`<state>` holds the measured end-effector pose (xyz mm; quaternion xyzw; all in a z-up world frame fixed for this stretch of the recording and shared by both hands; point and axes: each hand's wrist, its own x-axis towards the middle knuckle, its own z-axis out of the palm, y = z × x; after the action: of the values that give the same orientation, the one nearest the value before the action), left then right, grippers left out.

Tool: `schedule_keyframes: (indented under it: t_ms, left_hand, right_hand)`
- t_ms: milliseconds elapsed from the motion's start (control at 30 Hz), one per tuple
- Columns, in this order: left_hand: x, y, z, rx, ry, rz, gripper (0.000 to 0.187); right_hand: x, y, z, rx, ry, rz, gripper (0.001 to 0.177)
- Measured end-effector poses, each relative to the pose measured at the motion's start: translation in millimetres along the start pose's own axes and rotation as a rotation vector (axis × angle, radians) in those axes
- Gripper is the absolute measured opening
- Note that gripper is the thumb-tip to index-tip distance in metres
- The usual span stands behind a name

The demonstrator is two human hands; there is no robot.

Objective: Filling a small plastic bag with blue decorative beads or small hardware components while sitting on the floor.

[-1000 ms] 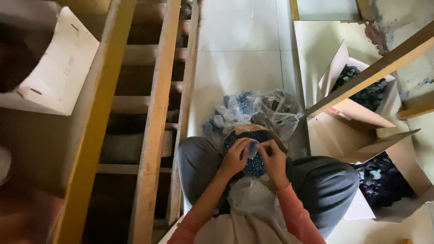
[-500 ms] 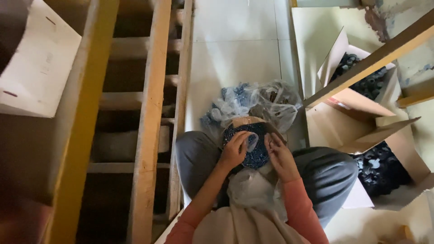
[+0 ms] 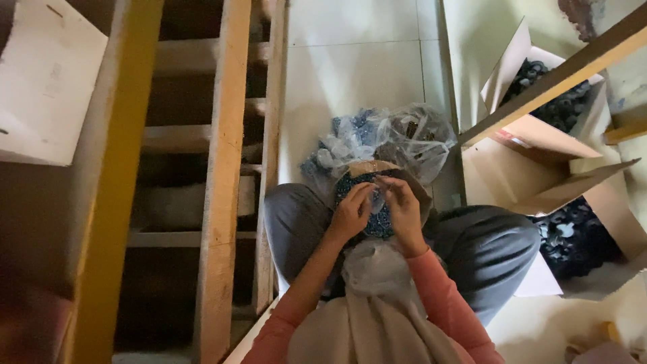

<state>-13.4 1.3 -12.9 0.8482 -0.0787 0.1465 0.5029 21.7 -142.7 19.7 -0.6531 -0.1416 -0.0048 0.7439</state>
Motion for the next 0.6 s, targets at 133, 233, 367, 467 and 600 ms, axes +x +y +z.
schedule_keyframes:
  t_ms: [133,233,367,467,600]
  left_hand:
    - [5.0,12.7,-6.7,0.02,0.008,0.025,0.039]
    - [3.8,10.0,-5.5,-0.001,0.01,0.043,0.037]
    - [4.0,5.5,-2.8,0.002,0.021,0.063,0.038]
    - [2.0,6.5,-1.8,0.001,0.017,0.066,0.039]
    - [5.7,18.1,-8.6,0.003,0.028,0.061,0.039]
  right_hand:
    - [-0.6,-9.7,-9.5,-0.081,-0.013,0.075,0.022]
    - [-3.2,9.1,-22.5,0.026,0.074,0.129,0.022]
    - [1.0,41.1,-38.1,0.254,0.25,0.129,0.03]
    - [6.4,32.2,-29.7,0.304,0.266,0.115,0.03]
    - [12.8,16.7,-13.0,0.158,0.073,0.018,0.022]
